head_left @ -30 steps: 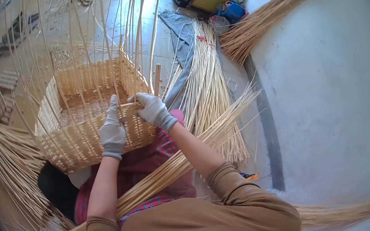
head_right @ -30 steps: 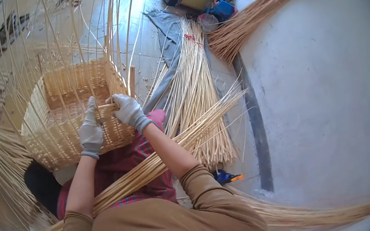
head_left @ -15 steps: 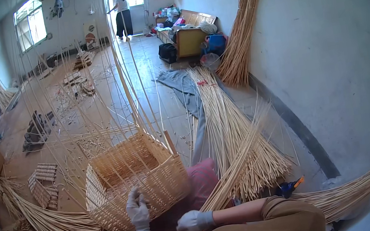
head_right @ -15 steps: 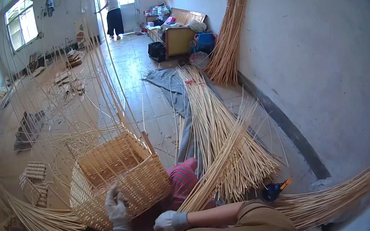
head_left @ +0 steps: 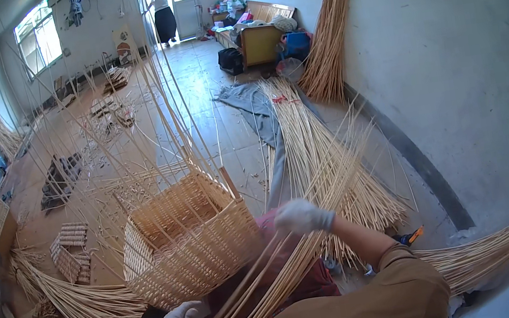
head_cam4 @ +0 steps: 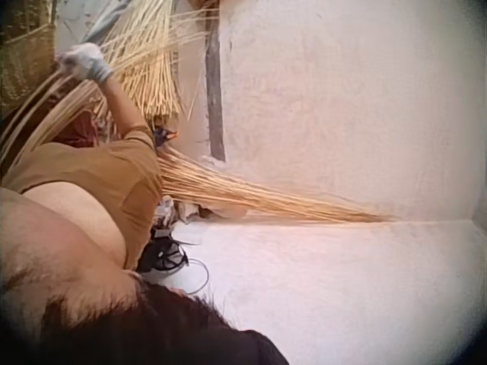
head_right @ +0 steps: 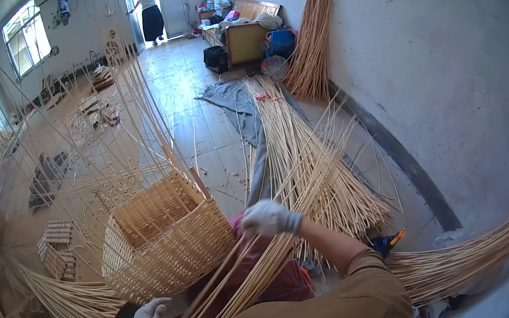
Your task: The person weaves reeds into a basket by hand, trims the reeds with shears, and turns the basket to weave additional reeds into the sides.
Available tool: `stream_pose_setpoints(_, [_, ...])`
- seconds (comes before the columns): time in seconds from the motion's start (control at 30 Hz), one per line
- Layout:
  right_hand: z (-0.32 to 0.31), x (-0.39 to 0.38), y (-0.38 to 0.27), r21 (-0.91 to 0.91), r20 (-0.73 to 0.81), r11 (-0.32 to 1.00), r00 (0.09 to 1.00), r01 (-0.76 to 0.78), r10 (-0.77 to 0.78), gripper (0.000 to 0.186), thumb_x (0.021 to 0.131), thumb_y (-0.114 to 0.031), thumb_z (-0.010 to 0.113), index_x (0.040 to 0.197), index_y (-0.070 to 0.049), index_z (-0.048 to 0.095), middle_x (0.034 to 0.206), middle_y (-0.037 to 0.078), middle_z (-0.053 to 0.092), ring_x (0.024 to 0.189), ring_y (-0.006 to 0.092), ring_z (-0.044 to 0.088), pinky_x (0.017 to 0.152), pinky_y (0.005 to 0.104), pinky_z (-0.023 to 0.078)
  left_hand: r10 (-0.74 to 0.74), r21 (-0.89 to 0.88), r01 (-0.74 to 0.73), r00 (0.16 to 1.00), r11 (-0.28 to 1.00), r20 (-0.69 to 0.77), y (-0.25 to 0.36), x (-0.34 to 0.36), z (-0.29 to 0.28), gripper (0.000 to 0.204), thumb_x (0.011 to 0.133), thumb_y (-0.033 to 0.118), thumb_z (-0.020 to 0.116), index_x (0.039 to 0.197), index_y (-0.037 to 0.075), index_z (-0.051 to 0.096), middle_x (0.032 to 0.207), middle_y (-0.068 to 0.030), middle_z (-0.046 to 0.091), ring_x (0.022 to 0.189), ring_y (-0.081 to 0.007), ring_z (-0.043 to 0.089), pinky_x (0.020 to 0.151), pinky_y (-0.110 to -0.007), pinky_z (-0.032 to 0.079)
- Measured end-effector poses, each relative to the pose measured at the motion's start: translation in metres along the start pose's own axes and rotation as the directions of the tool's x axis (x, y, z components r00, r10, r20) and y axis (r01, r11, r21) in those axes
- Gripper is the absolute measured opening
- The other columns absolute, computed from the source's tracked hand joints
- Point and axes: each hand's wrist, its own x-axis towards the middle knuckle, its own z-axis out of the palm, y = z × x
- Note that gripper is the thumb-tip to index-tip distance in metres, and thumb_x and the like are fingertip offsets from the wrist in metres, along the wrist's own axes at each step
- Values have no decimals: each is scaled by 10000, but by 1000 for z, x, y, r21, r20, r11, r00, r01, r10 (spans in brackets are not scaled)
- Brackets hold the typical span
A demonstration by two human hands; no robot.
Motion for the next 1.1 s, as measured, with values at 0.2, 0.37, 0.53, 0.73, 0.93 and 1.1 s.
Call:
stream_pose_setpoints(0.2, [-36, -44, 31, -177, -707, 928, 698, -329, 112, 156, 817, -82, 696, 954, -151, 717, 925, 54, 691, 946, 270, 640, 946, 396, 481, 38, 217, 17, 969, 976, -245, 6, -8, 3, 218, 908, 231, 633, 1061, 87, 690, 888, -136, 712, 855, -336, 687, 799, -395, 522])
stream_pose_setpoints(0.37, [31, 13, -4, 673, -587, 740, 629, 27, 510, 227, 860, -47, 660, 1087, -31, 663, 1081, 72, 673, 1091, 264, 620, 1034, 434, 449, 464, 439, -223, 667, 871, -583, 76, 59, 20, 101, 860, 99, 643, 949, 52, 651, 852, -156, 659, 803, -331, 661, 738, -416, 497])
stream_pose_setpoints(0.53, [88, 36, 3, 867, -272, -302, 885, 396, 379, 247, 956, -64, 600, 1197, -19, 574, 1172, 137, 656, 1096, 237, 639, 943, 355, 522, 387, -148, -464, 847, 873, -365, 104, 119, 66, 161, 869, -5, 625, 1015, 49, 668, 819, -150, 659, 764, -280, 667, 728, -337, 522])
stream_pose_setpoints(0.73, [2, 67, -42, 829, -529, 421, 760, 367, 379, 135, 964, -12, 611, 1088, -20, 561, 1014, 141, 696, 915, 224, 699, 783, 334, 612, 178, -97, -234, 900, 967, -398, 32, 136, 54, 200, 910, 11, 664, 1108, 27, 641, 947, -76, 679, 739, -148, 605, 720, -292, 517])
stream_pose_setpoints(0.93, [0, 55, 13, 915, -403, 303, 550, 268, 731, 159, 964, -71, 638, 1101, -45, 562, 972, 122, 691, 889, 222, 707, 712, 323, 632, -7, -245, -295, 628, 924, -779, 12, 170, 66, 301, 951, 18, 636, 1246, 66, 602, 1068, -57, 707, 783, -77, 600, 700, -247, 503])
stream_pose_setpoints(1.1, [7, 36, 52, 908, -385, 269, 387, 320, 838, 166, 958, -123, 665, 1083, -71, 569, 940, 102, 684, 825, 213, 708, 668, 322, 639, 63, 244, 165, 696, 956, -715, 29, 166, 80, 462, 961, 116, 609, 1408, 189, 518, 1119, -111, 710, 740, -279, 697, 664, -399, 538])
